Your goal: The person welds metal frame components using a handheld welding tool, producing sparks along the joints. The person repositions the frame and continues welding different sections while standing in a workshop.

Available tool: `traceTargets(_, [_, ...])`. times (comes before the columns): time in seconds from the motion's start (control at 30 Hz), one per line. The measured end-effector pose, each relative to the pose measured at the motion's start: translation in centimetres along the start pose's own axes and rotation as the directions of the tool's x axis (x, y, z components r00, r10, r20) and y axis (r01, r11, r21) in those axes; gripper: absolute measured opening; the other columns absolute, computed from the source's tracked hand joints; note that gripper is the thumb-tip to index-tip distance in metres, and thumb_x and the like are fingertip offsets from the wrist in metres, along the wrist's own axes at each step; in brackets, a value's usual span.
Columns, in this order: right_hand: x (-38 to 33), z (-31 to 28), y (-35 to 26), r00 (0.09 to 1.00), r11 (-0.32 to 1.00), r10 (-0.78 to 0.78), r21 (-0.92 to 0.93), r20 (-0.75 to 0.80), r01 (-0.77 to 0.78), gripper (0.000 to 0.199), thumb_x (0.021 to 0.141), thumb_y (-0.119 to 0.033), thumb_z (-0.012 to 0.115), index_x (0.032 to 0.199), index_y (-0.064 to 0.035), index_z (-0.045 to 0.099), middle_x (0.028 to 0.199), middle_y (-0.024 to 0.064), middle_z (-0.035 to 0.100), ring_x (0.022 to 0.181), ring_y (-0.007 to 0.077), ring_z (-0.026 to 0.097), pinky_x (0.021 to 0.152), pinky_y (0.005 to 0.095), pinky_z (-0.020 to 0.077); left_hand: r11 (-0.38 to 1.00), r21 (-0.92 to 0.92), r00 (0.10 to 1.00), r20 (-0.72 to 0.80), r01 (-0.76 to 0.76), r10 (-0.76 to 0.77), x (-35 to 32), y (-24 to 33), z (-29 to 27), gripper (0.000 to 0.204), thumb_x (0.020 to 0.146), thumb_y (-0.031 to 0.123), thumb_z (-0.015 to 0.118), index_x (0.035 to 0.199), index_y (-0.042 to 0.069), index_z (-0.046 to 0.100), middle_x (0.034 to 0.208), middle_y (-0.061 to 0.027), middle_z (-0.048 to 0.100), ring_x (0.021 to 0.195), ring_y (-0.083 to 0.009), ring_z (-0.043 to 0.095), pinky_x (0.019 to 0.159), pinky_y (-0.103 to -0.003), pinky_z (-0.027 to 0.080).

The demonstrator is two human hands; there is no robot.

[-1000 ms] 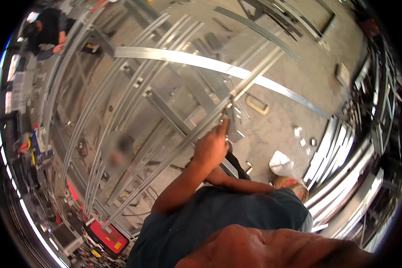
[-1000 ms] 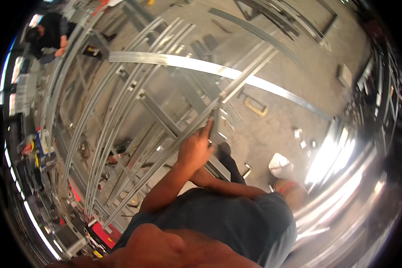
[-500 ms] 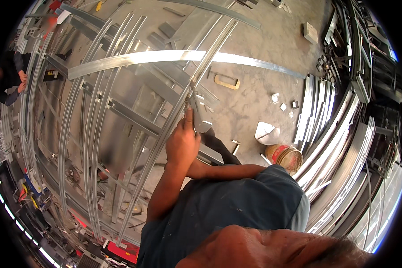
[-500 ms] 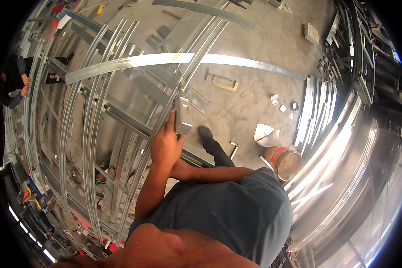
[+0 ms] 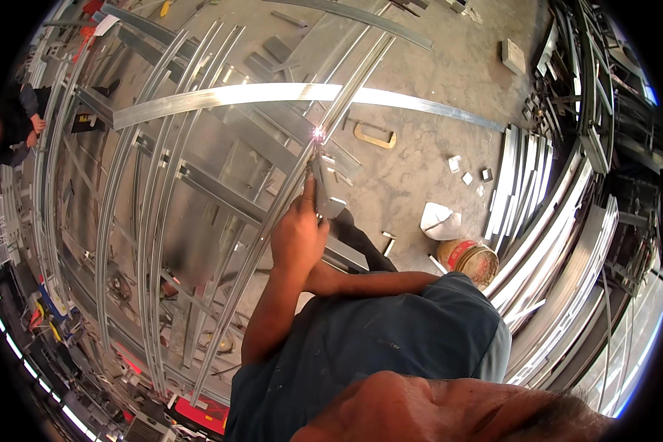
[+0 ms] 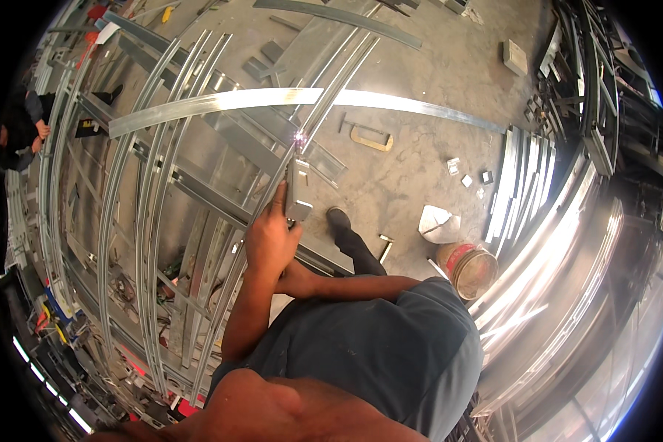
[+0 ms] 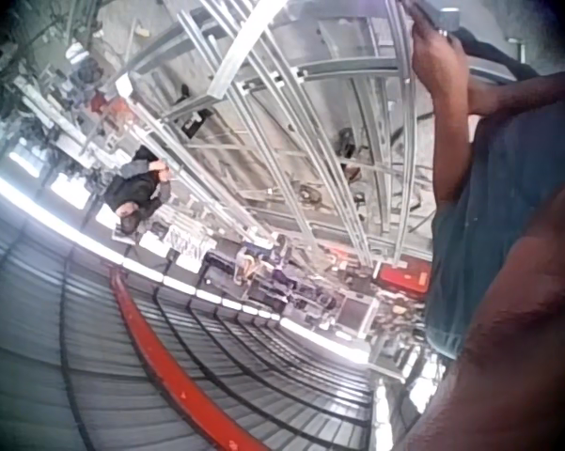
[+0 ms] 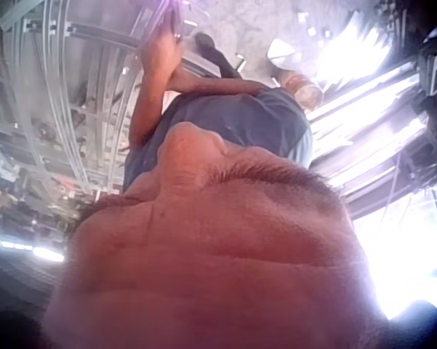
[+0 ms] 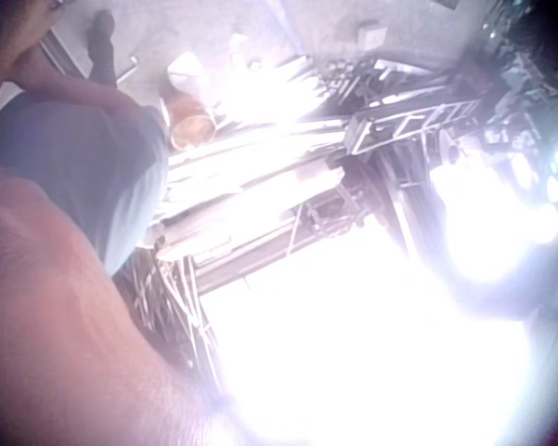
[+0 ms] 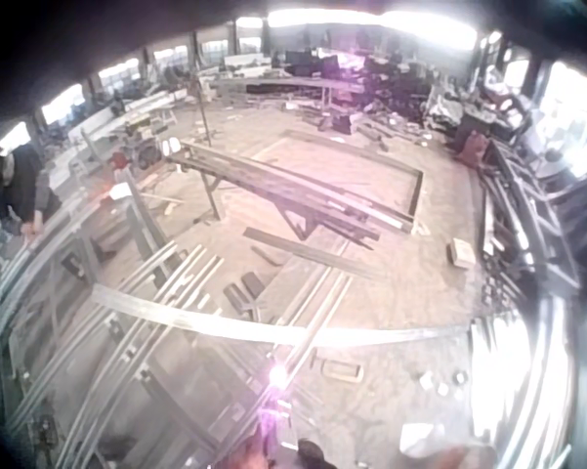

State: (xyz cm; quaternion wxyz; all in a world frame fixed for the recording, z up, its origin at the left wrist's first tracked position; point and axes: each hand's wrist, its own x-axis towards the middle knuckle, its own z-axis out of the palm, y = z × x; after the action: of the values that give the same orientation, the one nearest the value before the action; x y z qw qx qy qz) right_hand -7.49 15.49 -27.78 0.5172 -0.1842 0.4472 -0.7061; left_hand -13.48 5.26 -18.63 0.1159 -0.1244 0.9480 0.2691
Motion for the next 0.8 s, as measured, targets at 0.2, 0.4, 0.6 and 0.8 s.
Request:
traceTargets(0.2, [-0.7,1.7,1.8,0.998,0.999,-0.047,0.002,-0.047,0.047,0.055,0.084,-0.013,0.082,0.133,-0.0024,0.058,0.128,0.0130,0.065,0.119,0.0240,0.062,0.099,0.0393,0.0519,0.985,-0.155,0.993,-0.105,-0.074,0.058,-1.1,-0.4,-1.6,0.085,0.076,0.013,0.076,0.154,0.010,0.043,0.116,-0.0249,0.069,0.100,-0.0445,0.069,0.084,-0.049,0.056])
traceTargets(0.4, [-1.3,2.8,0.2,0.968,0.955,-0.202,-0.192,0.148,0.228,0.044,0.084,-0.011,0.081,0.124,-0.0021,0.064,0.118,0.0132,0.070,0.103,0.0256,0.071,0.089,0.0400,0.0579,0.964,-0.264,0.990,-0.140,-0.036,-0.002,-4.9,-0.7,-3.5,0.081,0.073,0.009,0.078,0.149,0.005,0.049,0.121,-0.0251,0.068,0.104,-0.0445,0.068,0.085,-0.047,0.057])
traceTargets(0.6, [-2.6,6.1,3.4,0.901,0.918,-0.023,-0.349,0.432,0.191,0.043,0.086,-0.029,0.077,0.119,-0.0028,0.068,0.102,0.0176,0.074,0.094,0.0324,0.072,0.083,0.0417,0.0561,0.877,-0.379,0.913,-0.161,0.294,-0.375,-14.6,-3.6,-3.8,0.068,0.074,0.007,0.077,0.139,-0.002,0.056,0.126,-0.0264,0.066,0.116,-0.0414,0.066,0.097,-0.045,0.054])
traceTargets(0.8, [-5.1,12.6,2.4,0.685,0.883,0.257,-0.454,0.682,0.120,0.048,0.086,-0.033,0.076,0.119,-0.0015,0.063,0.108,0.0165,0.074,0.098,0.0334,0.072,0.086,0.0424,0.0557,0.665,-0.570,0.635,-0.296,0.482,-0.713,-26.6,-5.0,-2.2,0.060,0.076,0.009,0.079,0.131,-0.005,0.059,0.116,-0.0237,0.070,0.105,-0.0381,0.070,0.090,-0.045,0.055])
